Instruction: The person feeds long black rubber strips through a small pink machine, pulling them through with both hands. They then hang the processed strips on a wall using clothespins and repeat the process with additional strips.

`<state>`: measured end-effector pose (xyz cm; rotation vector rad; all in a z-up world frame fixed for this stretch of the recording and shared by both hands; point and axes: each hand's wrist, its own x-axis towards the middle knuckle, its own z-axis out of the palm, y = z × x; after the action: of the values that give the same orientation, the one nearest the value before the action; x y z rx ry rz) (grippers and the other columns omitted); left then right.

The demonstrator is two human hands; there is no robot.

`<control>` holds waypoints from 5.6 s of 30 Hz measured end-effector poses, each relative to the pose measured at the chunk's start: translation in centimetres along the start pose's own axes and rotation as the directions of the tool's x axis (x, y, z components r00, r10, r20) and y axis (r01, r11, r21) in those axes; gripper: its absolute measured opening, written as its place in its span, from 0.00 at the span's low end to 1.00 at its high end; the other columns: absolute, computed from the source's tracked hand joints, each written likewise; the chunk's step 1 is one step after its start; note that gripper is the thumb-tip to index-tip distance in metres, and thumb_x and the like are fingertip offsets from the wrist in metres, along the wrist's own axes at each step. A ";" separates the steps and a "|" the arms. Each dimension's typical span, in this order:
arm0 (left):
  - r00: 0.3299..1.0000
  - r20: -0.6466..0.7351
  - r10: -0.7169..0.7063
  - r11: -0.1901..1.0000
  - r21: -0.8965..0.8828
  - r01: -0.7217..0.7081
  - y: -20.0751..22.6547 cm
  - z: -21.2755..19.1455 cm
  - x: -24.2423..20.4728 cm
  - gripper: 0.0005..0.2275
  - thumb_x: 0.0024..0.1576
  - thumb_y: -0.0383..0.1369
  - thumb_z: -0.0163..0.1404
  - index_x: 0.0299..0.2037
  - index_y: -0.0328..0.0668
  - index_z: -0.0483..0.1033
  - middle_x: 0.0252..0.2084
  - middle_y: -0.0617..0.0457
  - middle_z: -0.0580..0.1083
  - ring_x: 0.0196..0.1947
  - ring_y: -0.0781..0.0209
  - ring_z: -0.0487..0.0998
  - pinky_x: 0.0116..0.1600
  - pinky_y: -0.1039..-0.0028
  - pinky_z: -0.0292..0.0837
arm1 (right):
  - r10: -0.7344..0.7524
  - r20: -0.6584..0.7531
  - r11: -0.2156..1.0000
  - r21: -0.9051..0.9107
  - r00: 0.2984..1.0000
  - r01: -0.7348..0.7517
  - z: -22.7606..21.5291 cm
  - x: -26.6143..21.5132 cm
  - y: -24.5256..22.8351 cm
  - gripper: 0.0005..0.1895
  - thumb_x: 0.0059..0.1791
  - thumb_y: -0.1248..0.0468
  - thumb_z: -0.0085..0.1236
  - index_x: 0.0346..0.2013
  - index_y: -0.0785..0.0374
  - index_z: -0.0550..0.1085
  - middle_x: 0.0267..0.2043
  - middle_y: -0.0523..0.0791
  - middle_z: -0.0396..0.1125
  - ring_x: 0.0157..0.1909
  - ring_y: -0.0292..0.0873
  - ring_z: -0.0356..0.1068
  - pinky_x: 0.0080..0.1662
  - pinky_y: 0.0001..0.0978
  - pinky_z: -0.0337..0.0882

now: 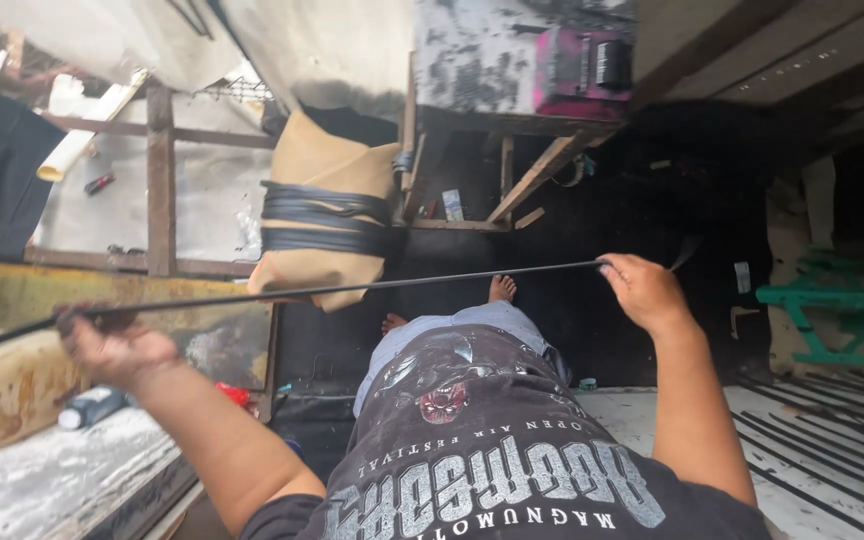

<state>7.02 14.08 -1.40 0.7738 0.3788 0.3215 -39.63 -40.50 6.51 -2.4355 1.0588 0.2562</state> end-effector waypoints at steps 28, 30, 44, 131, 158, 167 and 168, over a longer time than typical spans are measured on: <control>0.148 0.741 -0.654 0.748 0.663 -0.016 -21.4 17.2 -44.8 0.20 0.59 0.35 0.55 0.58 0.31 0.75 0.47 0.38 0.79 0.49 0.49 0.80 0.54 0.56 0.76 | -0.932 -0.096 0.347 0.030 0.348 0.937 -7.9 11.7 1.1 0.12 0.52 0.54 0.58 0.42 0.57 0.77 0.30 0.41 0.70 0.33 0.42 0.74 0.40 0.34 0.72; 0.145 0.782 -0.607 0.776 0.622 -0.107 -22.3 18.8 -45.6 0.12 0.59 0.33 0.55 0.48 0.32 0.78 0.39 0.40 0.78 0.40 0.50 0.80 0.47 0.59 0.75 | -0.934 -0.100 0.346 -0.006 0.344 0.938 -9.5 12.7 1.4 0.13 0.51 0.50 0.59 0.40 0.54 0.77 0.29 0.39 0.69 0.32 0.41 0.73 0.39 0.34 0.71; 0.060 0.936 -0.347 0.776 0.322 -0.543 -17.0 27.5 -43.4 0.06 0.58 0.27 0.58 0.32 0.33 0.77 0.23 0.44 0.73 0.21 0.50 0.74 0.27 0.68 0.69 | -0.778 -0.136 0.506 0.442 0.613 0.741 -22.2 12.2 1.2 0.09 0.46 0.72 0.66 0.41 0.65 0.80 0.31 0.48 0.72 0.33 0.46 0.75 0.37 0.33 0.72; -0.344 0.926 -0.155 -0.141 -0.365 -0.920 -17.3 35.3 -29.8 0.14 0.62 0.28 0.65 0.31 0.67 0.78 0.33 0.72 0.75 0.47 0.61 0.76 0.69 0.60 0.51 | -0.804 -0.494 0.544 -0.386 0.331 0.745 -19.8 15.9 1.5 0.17 0.44 0.82 0.63 0.38 0.58 0.81 0.36 0.41 0.74 0.39 0.47 0.67 0.51 0.41 0.56; -0.455 0.862 -0.223 0.275 -0.392 -0.878 -20.5 39.6 -37.4 0.01 0.63 0.36 0.62 0.41 0.57 0.84 0.37 0.64 0.74 0.43 0.53 0.72 0.59 0.59 0.57 | -0.659 -0.534 0.741 -0.342 0.530 0.577 -22.1 12.7 10.4 0.09 0.50 0.78 0.67 0.40 0.62 0.83 0.41 0.44 0.76 0.47 0.48 0.71 0.55 0.42 0.60; -0.439 0.839 -0.323 0.564 -0.202 -0.801 -18.0 41.7 -39.2 0.04 0.61 0.33 0.60 0.41 0.45 0.85 0.37 0.56 0.77 0.30 0.53 0.79 0.29 0.63 0.70 | -0.802 -0.482 0.552 -0.370 0.353 0.748 -24.3 12.3 0.0 0.07 0.53 0.71 0.63 0.45 0.60 0.82 0.51 0.47 0.73 0.51 0.54 0.70 0.55 0.49 0.57; -0.442 0.840 -0.313 0.564 -0.210 -0.799 -18.0 41.7 -39.3 0.04 0.61 0.33 0.61 0.40 0.45 0.85 0.37 0.57 0.78 0.29 0.55 0.79 0.28 0.64 0.70 | -0.829 -0.461 0.502 -0.364 0.317 0.784 -24.0 12.6 -1.2 0.09 0.52 0.73 0.62 0.45 0.59 0.82 0.51 0.45 0.74 0.51 0.51 0.69 0.55 0.47 0.55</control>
<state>-6.70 -39.83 21.15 1.6855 -1.8345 -0.0594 -30.44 -59.61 23.54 -2.8268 -0.1795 -0.8917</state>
